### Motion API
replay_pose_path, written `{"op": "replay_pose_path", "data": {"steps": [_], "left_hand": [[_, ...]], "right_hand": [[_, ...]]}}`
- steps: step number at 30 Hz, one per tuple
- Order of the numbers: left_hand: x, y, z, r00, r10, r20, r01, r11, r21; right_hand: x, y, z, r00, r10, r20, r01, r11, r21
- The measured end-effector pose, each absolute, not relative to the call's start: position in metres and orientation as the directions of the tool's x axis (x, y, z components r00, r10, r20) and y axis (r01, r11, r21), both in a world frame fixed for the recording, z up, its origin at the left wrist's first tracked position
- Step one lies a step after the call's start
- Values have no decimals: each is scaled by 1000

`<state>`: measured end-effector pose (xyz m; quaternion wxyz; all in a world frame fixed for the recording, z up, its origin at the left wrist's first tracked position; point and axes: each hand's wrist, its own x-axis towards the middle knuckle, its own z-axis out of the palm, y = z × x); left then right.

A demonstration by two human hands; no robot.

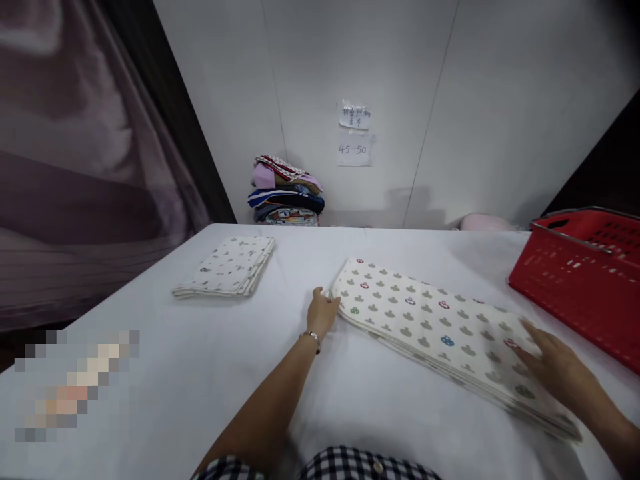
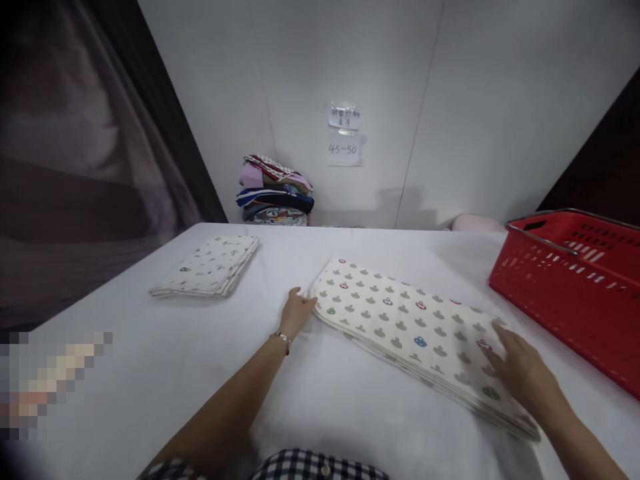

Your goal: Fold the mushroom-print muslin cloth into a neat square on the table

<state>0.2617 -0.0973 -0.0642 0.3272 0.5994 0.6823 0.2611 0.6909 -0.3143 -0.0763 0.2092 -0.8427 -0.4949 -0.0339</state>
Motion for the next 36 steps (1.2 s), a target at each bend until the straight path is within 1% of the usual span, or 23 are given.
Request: {"op": "replay_pose_path", "data": {"steps": [1, 2, 3, 5, 8, 11, 13, 14, 18, 21, 24, 28, 31, 34, 36], "left_hand": [[263, -91, -59, -46, 995, -85, 700, 93, 708], [265, -85, -54, -19, 998, -63, 743, 56, 667], [268, -77, -49, 8, 998, -63, 775, 34, 631], [275, -64, -44, 52, 993, -102, 820, 15, 573], [286, -45, -43, 79, 979, -187, 848, 32, 528], [295, -31, -46, 73, 977, -203, 823, 56, 565], [300, -24, -49, 56, 981, -184, 780, 72, 621], [303, -21, -51, 48, 983, -176, 759, 79, 646], [307, -15, -58, 57, 991, -120, 711, 44, 702], [305, -13, -63, 56, 996, -69, 676, 13, 737], [304, -4, -65, 62, 992, -106, 675, 37, 737], [310, 16, -62, 79, 990, -119, 650, 39, 759], [318, 28, -63, 86, 990, -112, 620, 35, 784], [325, 34, -67, 86, 993, -81, 584, 16, 812], [327, 36, -71, 75, 994, -75, 584, 18, 812]], "right_hand": [[677, -304, -72, 430, 865, 259, 878, -333, -344], [662, -293, -67, 356, 908, 221, 889, -256, -381], [647, -281, -64, 281, 942, 181, 886, -183, -425], [619, -258, -60, 160, 977, 140, 880, -77, -469], [593, -220, -62, 80, 981, 176, 883, 12, -469], [582, -181, -68, 22, 968, 248, 912, 82, -402], [580, -156, -72, 14, 964, 266, 937, 80, -339], [580, -144, -73, 29, 968, 249, 950, 51, -308], [582, -110, -78, 129, 985, 115, 968, -99, -231], [585, -98, -82, 153, 986, 62, 967, -136, -216], [587, -92, -85, 167, 985, 42, 969, -157, -190], [588, -87, -83, 144, 989, 45, 975, -135, -174], [588, -83, -79, 134, 990, 54, 973, -121, -194], [587, -81, -76, 171, 980, 104, 964, -144, -225], [588, -79, -77, 198, 974, 110, 960, -170, -221]]}}
